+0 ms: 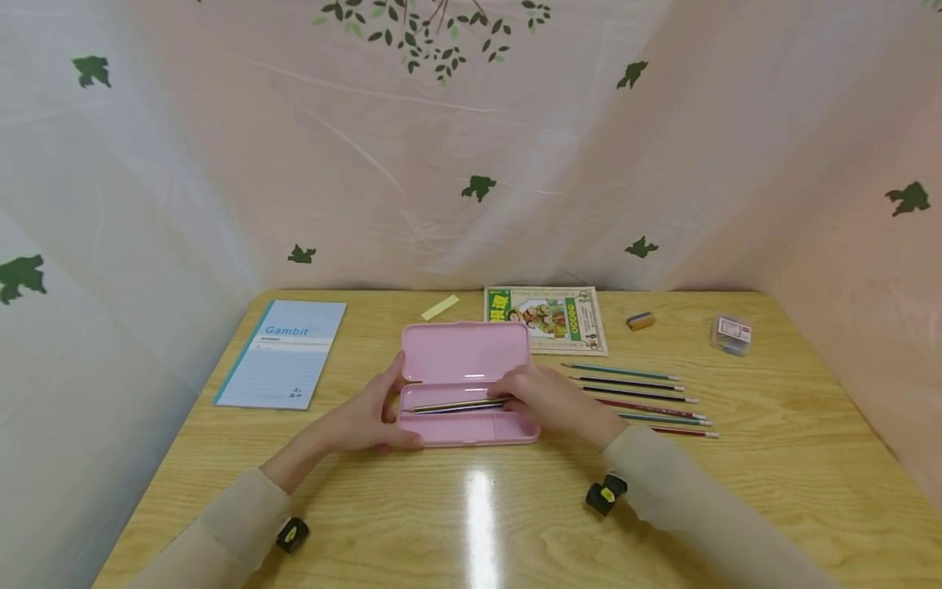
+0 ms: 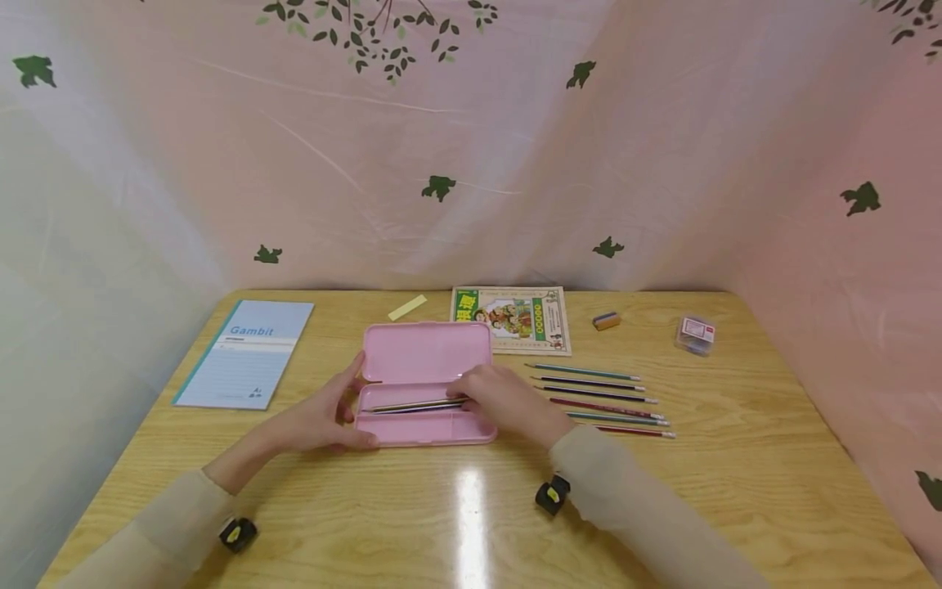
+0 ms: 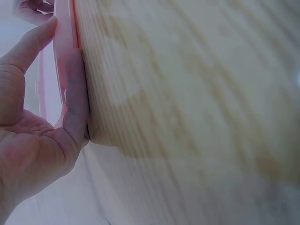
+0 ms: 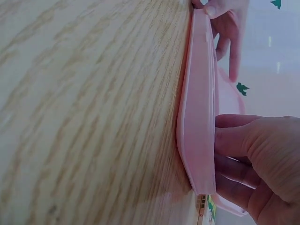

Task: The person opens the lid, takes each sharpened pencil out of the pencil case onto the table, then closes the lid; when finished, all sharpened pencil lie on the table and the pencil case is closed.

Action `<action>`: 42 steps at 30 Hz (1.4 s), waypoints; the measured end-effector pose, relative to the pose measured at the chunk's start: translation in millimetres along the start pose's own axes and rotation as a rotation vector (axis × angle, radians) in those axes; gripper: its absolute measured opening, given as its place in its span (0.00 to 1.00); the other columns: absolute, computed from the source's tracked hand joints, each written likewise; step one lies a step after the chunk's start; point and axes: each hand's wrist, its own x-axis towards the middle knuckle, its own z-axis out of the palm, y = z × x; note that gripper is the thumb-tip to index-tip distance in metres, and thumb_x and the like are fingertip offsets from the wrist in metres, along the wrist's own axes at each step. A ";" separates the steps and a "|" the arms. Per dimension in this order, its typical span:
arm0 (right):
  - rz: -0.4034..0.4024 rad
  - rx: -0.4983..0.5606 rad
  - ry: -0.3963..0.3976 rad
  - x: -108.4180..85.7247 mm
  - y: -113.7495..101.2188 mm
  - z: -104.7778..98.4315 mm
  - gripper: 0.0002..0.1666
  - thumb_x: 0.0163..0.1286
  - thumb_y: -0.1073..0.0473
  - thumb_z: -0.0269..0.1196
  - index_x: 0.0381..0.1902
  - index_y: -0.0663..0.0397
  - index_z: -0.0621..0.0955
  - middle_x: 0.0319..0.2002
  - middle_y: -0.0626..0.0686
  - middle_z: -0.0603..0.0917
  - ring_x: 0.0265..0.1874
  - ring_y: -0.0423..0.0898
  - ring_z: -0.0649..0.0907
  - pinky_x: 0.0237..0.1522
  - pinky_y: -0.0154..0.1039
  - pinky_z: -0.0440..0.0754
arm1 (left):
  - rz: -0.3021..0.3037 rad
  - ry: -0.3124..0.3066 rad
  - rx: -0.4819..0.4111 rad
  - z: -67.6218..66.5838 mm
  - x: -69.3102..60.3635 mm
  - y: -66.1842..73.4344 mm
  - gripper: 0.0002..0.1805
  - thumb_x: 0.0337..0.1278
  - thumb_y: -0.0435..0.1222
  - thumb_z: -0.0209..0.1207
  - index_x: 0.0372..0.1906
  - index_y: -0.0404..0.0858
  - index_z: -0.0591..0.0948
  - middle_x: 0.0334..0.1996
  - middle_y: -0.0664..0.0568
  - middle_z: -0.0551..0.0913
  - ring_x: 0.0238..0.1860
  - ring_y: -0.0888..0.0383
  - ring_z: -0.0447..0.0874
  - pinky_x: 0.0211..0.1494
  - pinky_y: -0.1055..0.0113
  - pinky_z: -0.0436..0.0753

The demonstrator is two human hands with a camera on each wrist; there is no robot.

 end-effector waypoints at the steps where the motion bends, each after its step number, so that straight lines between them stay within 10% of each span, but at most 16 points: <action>1: 0.008 0.007 -0.001 0.4 -0.4 0.2 0.17 0.68 0.67 0.68 0.54 0.53 0.87 0.50 0.49 0.88 0.51 0.45 0.85 0.55 0.42 0.82 | -0.001 0.000 -0.002 -0.1 -0.2 0.4 0.71 0.50 0.41 0.77 0.82 0.46 0.32 0.58 0.42 0.67 0.28 0.51 0.75 0.24 0.59 0.83; 42: 0.005 0.073 0.009 8.2 -4.3 2.0 0.16 0.66 0.71 0.68 0.50 0.55 0.88 0.44 0.48 0.88 0.45 0.44 0.85 0.52 0.41 0.83 | -0.019 -0.002 0.022 -1.6 3.1 -5.4 0.72 0.49 0.44 0.78 0.82 0.47 0.31 0.57 0.45 0.67 0.28 0.51 0.76 0.25 0.58 0.83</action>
